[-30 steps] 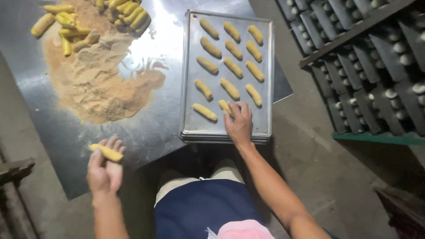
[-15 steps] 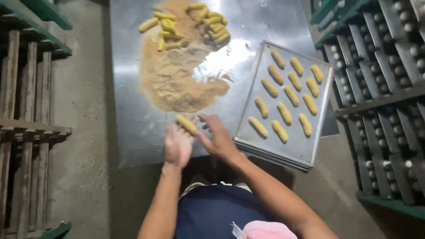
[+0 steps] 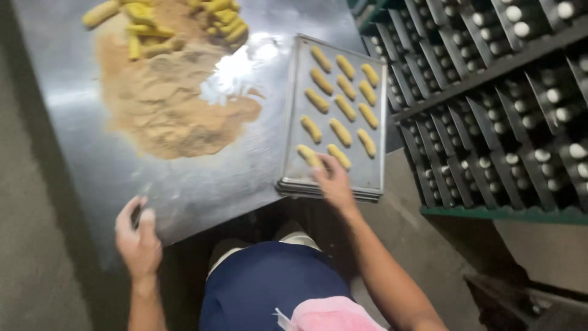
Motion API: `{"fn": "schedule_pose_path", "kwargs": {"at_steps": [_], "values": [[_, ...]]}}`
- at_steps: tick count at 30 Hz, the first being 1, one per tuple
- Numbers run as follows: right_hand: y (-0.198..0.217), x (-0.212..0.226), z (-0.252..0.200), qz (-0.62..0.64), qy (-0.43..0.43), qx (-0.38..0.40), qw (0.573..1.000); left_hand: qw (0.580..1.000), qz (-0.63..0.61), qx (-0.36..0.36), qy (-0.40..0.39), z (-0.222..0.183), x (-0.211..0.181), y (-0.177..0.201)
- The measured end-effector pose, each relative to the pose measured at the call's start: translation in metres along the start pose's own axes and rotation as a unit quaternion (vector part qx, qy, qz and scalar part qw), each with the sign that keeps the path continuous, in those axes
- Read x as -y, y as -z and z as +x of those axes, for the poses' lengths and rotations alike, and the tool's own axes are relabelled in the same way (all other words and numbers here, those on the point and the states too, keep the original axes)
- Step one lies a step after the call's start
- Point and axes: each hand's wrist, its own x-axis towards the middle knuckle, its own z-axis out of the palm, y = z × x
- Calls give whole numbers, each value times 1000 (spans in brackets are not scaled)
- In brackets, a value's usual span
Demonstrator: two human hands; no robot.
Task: Coating pieces of dough with breadcrumbs and arranging them on baking trays.
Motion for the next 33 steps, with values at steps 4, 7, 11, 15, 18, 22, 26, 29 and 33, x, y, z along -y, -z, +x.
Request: {"fn": "schedule_pose_path", "kwargs": {"at_steps": [4, 7, 11, 15, 18, 22, 26, 29, 33], "values": [[94, -42, -4, -194, 75, -130, 969, 998, -46, 5, 29, -11, -18, -50], [124, -46, 1, -230, 113, -203, 945, 994, 37, 93, -33, -12, -58, -126], [131, -67, 15, -329, 167, -188, 910, 977, -14, 209, -46, -18, -117, -229], [136, -56, 13, -303, 200, -165, 917, 968, 0, 236, -88, -23, -145, -292], [149, -37, 15, -286, 193, -144, 927, 970, 67, 208, -110, -24, -148, -317], [156, -31, 43, -307, 186, -105, 928, 961, 129, 177, -171, -12, -121, -358], [146, -61, 89, -353, 264, -74, 894, 901, 294, 224, -229, 3, -100, -391], [138, -64, 102, -439, 239, -24, 866, 869, 330, 255, -266, 11, -88, -396], [136, -72, 101, -469, 179, 12, 865, 871, 312, 280, -256, 12, -88, -390]]}}
